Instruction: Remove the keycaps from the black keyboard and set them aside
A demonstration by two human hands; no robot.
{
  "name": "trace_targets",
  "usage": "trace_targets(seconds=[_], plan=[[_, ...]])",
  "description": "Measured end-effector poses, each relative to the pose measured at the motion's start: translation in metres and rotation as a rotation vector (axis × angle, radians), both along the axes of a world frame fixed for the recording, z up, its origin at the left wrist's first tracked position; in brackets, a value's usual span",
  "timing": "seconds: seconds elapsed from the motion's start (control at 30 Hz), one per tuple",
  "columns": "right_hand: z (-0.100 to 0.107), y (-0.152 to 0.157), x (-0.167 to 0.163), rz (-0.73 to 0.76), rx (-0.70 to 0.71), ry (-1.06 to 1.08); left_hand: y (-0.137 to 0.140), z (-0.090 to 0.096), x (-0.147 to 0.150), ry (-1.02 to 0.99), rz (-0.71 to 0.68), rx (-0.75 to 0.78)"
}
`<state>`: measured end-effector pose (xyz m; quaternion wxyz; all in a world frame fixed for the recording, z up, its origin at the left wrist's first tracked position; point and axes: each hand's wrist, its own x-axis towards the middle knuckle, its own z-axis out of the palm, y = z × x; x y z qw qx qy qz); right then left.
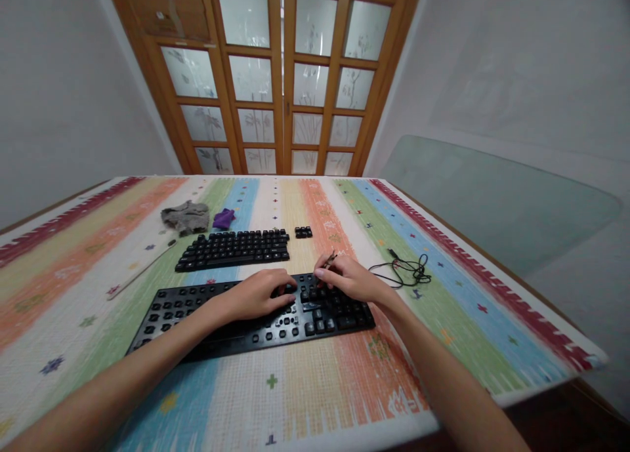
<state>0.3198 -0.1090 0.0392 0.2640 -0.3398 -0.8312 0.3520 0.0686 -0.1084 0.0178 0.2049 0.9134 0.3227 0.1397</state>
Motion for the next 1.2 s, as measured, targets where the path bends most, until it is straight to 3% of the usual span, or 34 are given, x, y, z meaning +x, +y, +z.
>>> trace_targets(seconds=[0.1, 0.3, 0.47, 0.6, 0.9, 1.2], plan=[[-0.001, 0.000, -0.002, 0.027, 0.022, -0.014, -0.002, -0.003, 0.000, -0.001, 0.007, -0.006], [-0.006, -0.005, -0.010, 0.027, -0.062, 0.002, -0.003, -0.003, 0.001, -0.033, -0.001, -0.007], [-0.004, -0.011, -0.020, 0.047, 0.105, -0.086, -0.002, -0.005, 0.000, -0.032, -0.004, 0.005], [-0.005, -0.012, -0.027, -0.027, 0.141, -0.104, -0.001, -0.005, 0.000, -0.006, -0.012, 0.022], [-0.025, 0.004, -0.030, -0.258, 0.022, 0.017, -0.001, 0.003, 0.003, 0.041, -0.019, 0.027], [-0.020, 0.004, -0.023, -0.237, -0.009, 0.111, -0.004, 0.009, 0.010, -0.132, 0.017, -0.038]])
